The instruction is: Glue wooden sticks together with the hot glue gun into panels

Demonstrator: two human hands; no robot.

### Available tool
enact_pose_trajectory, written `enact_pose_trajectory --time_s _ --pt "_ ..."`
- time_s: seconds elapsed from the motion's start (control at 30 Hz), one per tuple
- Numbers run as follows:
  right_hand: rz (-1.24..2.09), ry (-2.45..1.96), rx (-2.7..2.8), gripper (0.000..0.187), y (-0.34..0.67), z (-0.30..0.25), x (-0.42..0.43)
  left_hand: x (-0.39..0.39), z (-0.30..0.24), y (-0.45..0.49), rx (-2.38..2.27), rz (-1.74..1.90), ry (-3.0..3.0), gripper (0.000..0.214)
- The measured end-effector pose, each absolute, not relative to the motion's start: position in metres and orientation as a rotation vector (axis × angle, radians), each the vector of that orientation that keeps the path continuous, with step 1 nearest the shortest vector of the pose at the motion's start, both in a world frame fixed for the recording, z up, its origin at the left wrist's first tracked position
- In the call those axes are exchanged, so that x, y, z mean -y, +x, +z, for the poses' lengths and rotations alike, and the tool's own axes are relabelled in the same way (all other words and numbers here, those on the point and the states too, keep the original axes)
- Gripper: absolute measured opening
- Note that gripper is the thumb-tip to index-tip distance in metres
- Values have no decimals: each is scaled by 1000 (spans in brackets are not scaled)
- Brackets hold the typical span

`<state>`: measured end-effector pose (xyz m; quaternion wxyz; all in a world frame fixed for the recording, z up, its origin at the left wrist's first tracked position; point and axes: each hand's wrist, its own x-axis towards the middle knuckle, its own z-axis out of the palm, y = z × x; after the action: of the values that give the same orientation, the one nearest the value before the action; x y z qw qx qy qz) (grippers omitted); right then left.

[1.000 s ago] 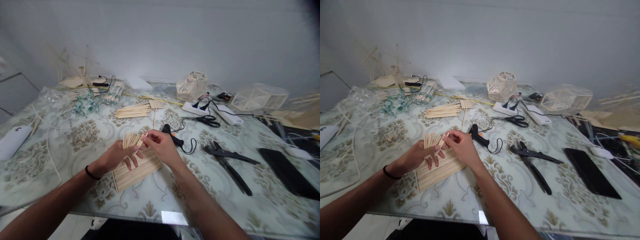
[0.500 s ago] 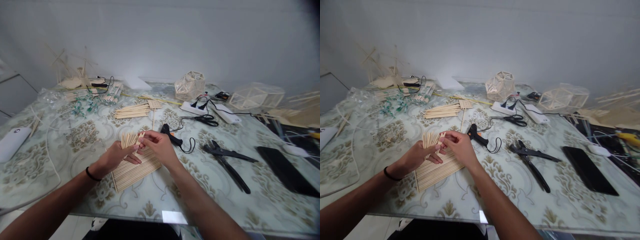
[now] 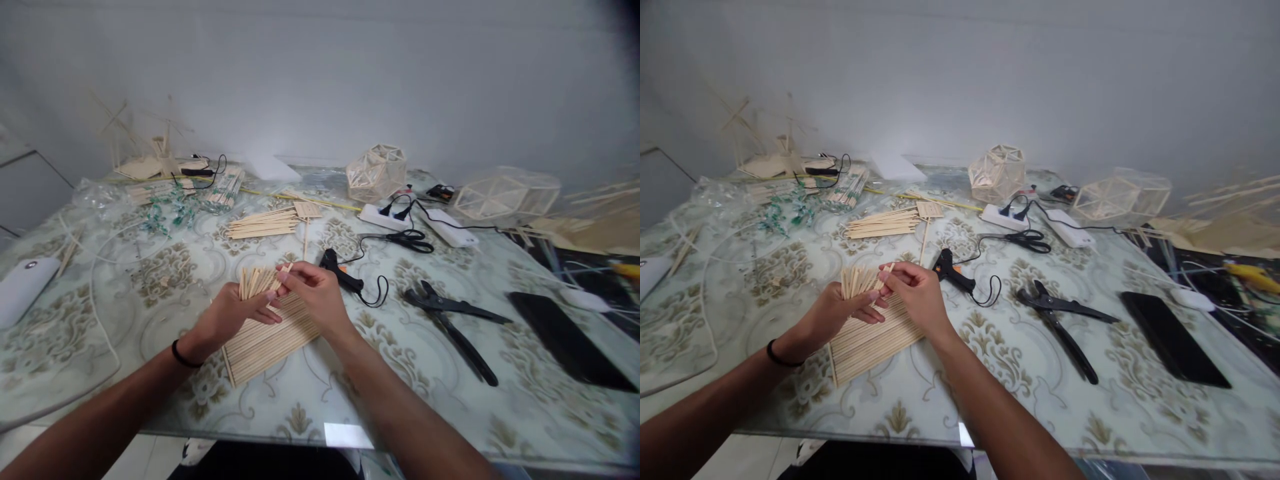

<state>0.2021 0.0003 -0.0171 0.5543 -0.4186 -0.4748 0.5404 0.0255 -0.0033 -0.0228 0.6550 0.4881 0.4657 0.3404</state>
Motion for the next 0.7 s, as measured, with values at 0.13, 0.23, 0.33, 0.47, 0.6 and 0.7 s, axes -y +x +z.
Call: enact_pose_trajectory --time_s 0.13,0.23,0.33,0.47,0.6,0.7 --pt "1254 -998 1113 32 202 -16 1 5 -22 27 -1063 765 1138 36" --pt "1289 -1002 1097 33 204 -16 0 4 -21 27 -1087 735 1155 37" --pt "1322 -1012 1078 32 206 -17 -2 1 -19 26 -1106 685 1195 37" --pt "1370 -988 972 28 208 -19 -6 1 -15 26 -1127 649 1245 36" --pt "1333 -935 818 24 219 -17 -13 0 -17 24 -1121 620 1257 33" --pt "1181 -895 671 24 233 -13 -19 -3 -21 20 -1107 622 1274 36"
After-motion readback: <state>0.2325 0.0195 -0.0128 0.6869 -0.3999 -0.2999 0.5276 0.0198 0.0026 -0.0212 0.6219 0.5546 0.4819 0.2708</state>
